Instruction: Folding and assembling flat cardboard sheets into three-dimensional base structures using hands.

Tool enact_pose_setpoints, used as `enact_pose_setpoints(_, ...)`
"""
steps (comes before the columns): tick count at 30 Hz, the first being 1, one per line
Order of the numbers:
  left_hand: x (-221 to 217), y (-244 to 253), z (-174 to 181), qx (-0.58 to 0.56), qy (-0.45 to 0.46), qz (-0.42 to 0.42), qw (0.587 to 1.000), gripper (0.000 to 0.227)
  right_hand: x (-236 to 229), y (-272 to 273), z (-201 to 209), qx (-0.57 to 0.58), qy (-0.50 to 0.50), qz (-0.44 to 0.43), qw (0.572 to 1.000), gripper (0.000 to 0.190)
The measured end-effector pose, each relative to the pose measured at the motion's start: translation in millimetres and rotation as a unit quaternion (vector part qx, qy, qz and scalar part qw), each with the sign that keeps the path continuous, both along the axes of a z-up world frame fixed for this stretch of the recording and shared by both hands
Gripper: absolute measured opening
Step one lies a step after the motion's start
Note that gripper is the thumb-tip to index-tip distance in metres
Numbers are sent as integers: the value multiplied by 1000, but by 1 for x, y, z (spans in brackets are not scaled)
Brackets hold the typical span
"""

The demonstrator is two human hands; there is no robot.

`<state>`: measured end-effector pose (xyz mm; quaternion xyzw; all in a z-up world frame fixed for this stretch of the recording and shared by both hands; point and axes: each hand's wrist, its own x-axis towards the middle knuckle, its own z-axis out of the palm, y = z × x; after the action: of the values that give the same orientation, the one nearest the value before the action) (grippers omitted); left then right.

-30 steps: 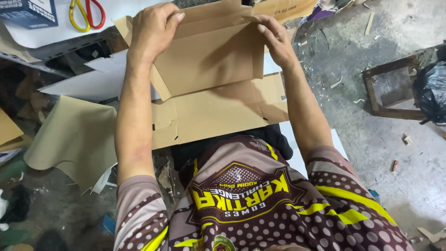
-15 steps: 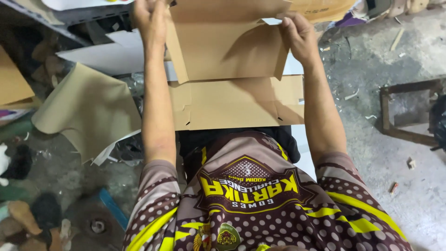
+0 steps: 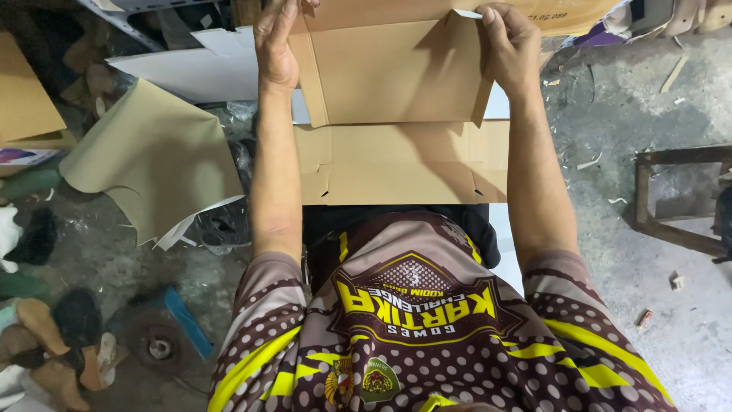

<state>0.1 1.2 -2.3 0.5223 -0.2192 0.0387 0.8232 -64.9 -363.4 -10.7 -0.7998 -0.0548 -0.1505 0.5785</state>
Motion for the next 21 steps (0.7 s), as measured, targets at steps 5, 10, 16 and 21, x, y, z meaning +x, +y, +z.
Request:
enact_pose_setpoints(5,12,13,-37,-18,54,-2,998,14,0,6,4,-23,-7,-23,999,24)
enact_pose_setpoints(10,12,12,-33,129,8,88,988,28,-1,6,4,-12,-18,-7,1000,25)
enact_pose_setpoints(16,7,-4,-29,72,3,162,984,20,-3,15,13,13,-7,-35,999,29)
enact_pose_setpoints(21,9,12,-51,-22,38,5,999,20,3,8,3,-21,-12,-64,998,29)
